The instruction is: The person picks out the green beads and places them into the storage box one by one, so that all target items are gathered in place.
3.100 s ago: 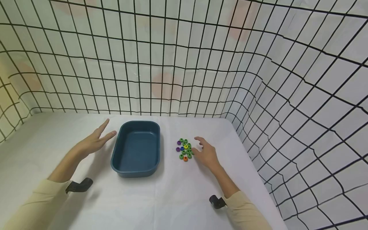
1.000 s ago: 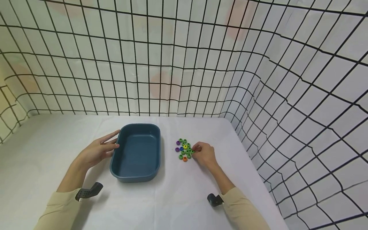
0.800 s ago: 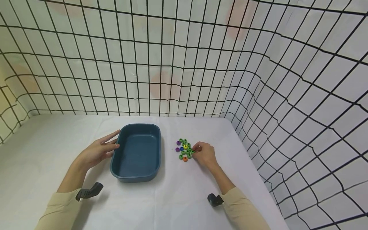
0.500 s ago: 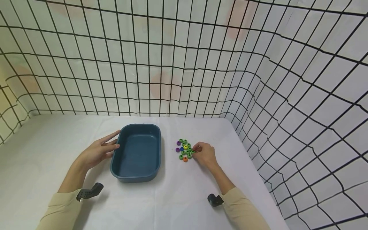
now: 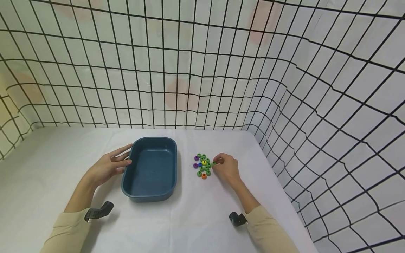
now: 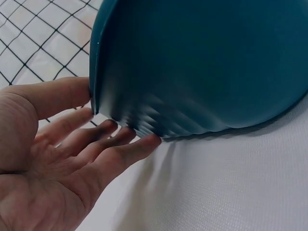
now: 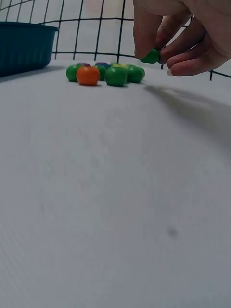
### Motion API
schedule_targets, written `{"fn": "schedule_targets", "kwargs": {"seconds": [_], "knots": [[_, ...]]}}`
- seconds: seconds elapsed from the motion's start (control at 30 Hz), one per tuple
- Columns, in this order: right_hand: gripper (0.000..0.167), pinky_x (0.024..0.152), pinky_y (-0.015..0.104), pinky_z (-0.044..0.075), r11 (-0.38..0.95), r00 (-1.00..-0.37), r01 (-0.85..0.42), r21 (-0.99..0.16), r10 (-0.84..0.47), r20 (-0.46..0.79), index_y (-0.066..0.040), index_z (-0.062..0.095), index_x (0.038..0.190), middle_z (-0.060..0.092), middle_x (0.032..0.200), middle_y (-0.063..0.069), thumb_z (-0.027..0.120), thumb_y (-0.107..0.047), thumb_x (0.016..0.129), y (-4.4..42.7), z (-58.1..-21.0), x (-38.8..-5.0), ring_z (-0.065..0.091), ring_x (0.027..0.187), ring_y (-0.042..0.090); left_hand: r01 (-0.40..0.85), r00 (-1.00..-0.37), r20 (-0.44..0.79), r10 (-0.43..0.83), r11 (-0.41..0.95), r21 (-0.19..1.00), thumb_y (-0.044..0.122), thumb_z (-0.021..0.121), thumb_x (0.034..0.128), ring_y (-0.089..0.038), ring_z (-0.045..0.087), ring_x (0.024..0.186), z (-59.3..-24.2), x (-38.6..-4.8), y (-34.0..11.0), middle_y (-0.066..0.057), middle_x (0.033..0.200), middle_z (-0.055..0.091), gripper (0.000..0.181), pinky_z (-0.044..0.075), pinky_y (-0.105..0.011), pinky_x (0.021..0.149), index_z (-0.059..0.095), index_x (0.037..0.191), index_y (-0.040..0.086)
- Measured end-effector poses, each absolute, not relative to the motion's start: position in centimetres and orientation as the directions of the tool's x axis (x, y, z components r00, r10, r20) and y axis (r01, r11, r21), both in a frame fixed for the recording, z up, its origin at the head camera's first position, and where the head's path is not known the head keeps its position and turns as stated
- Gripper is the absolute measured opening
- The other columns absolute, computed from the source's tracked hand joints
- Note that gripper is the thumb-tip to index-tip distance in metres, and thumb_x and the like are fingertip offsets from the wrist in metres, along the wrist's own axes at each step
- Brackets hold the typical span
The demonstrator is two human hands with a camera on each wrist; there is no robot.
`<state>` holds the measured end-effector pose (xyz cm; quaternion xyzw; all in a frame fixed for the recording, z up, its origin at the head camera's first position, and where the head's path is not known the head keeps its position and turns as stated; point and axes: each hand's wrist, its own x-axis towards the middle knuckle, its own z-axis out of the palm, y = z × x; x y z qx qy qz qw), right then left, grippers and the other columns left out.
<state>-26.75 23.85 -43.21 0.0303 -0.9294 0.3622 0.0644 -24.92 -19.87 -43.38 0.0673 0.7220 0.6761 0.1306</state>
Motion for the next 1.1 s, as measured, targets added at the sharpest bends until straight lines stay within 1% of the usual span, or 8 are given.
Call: {"fn": "schedule_targets", "kwargs": {"seconds": [0.07, 0.27, 0.33, 0.57, 0.77, 1.03, 1.1], "knots": [[0.017, 0.078, 0.038, 0.059, 0.727, -0.988, -0.114, -0.677, -0.015, 0.150, -0.008, 0.074, 0.100, 0.077, 0.098, 0.010, 0.079, -0.009, 0.084, 23.5, -42.7, -26.9, 0.071, 0.091, 0.025, -0.076, -0.957, -0.094, 0.276, 0.076, 0.994, 0.010, 0.067, 0.0975, -0.040, 0.037, 0.147, -43.4, -24.9, -19.9, -0.021, 0.165, 0.024, 0.077, 0.053, -0.041, 0.102, 0.027, 0.162, 0.017], [0.017, 0.082, 0.039, 0.058, 0.698, -0.982, -0.169, -0.696, -0.059, 0.178, -0.009, 0.074, 0.102, 0.077, 0.098, 0.008, 0.079, -0.013, 0.086, 21.1, -40.6, -27.2, 0.070, 0.092, 0.024, -0.069, -0.957, -0.088, 0.276, 0.075, 0.995, 0.010, 0.068, 0.0974, -0.041, 0.043, 0.143, -43.3, -24.8, -19.9, -0.021, 0.164, 0.028, 0.077, 0.058, -0.035, 0.096, 0.026, 0.162, 0.018], [0.017, 0.081, 0.038, 0.058, 0.687, -0.979, -0.190, -0.701, -0.076, 0.190, -0.009, 0.074, 0.101, 0.077, 0.097, 0.007, 0.080, -0.013, 0.086, 20.0, -40.0, -27.2, 0.070, 0.090, 0.023, -0.070, -0.958, -0.088, 0.274, 0.077, 0.995, 0.010, 0.068, 0.0971, -0.041, 0.044, 0.142, -43.2, -24.7, -19.9, -0.021, 0.164, 0.029, 0.078, 0.058, -0.034, 0.096, 0.027, 0.162, 0.018], [0.015, 0.071, 0.030, 0.058, 0.636, -0.956, -0.287, -0.716, -0.143, 0.256, -0.010, 0.075, 0.100, 0.078, 0.095, 0.006, 0.080, -0.012, 0.085, 16.2, -38.7, -27.2, 0.070, 0.084, 0.020, -0.061, -0.957, -0.082, 0.278, 0.083, 0.995, 0.011, 0.069, 0.0970, -0.042, 0.044, 0.141, -43.3, -24.8, -20.0, -0.022, 0.163, 0.029, 0.078, 0.057, -0.038, 0.097, 0.026, 0.162, 0.018], [0.015, 0.073, 0.032, 0.057, 0.605, -0.941, -0.335, -0.723, -0.182, 0.284, -0.010, 0.077, 0.099, 0.078, 0.093, 0.005, 0.081, -0.012, 0.084, 13.5, -38.3, -27.3, 0.070, 0.085, 0.020, -0.062, -0.958, -0.081, 0.274, 0.080, 0.995, 0.009, 0.068, 0.0970, -0.041, 0.045, 0.141, -43.3, -24.9, -19.9, -0.021, 0.163, 0.030, 0.077, 0.058, -0.036, 0.096, 0.027, 0.162, 0.017], [0.015, 0.076, 0.032, 0.058, 0.583, -0.935, -0.355, -0.731, -0.219, 0.280, -0.008, 0.077, 0.098, 0.078, 0.093, 0.006, 0.080, -0.012, 0.085, 10.9, -38.4, -27.4, 0.071, 0.086, 0.020, -0.055, -0.958, -0.077, 0.277, 0.084, 0.995, 0.011, 0.069, 0.0970, -0.042, 0.045, 0.141, -43.3, -24.9, -20.0, -0.022, 0.163, 0.030, 0.078, 0.055, -0.042, 0.100, 0.027, 0.162, 0.017], [0.015, 0.077, 0.033, 0.059, 0.572, -0.934, -0.356, -0.739, -0.225, 0.276, -0.007, 0.077, 0.099, 0.077, 0.093, 0.007, 0.080, -0.011, 0.085, 10.3, -38.4, -27.3, 0.071, 0.087, 0.021, -0.059, -0.958, -0.080, 0.275, 0.085, 0.995, 0.010, 0.069, 0.0968, -0.041, 0.045, 0.141, -43.4, -24.9, -20.0, -0.022, 0.163, 0.030, 0.078, 0.055, -0.042, 0.099, 0.027, 0.162, 0.017]]}}
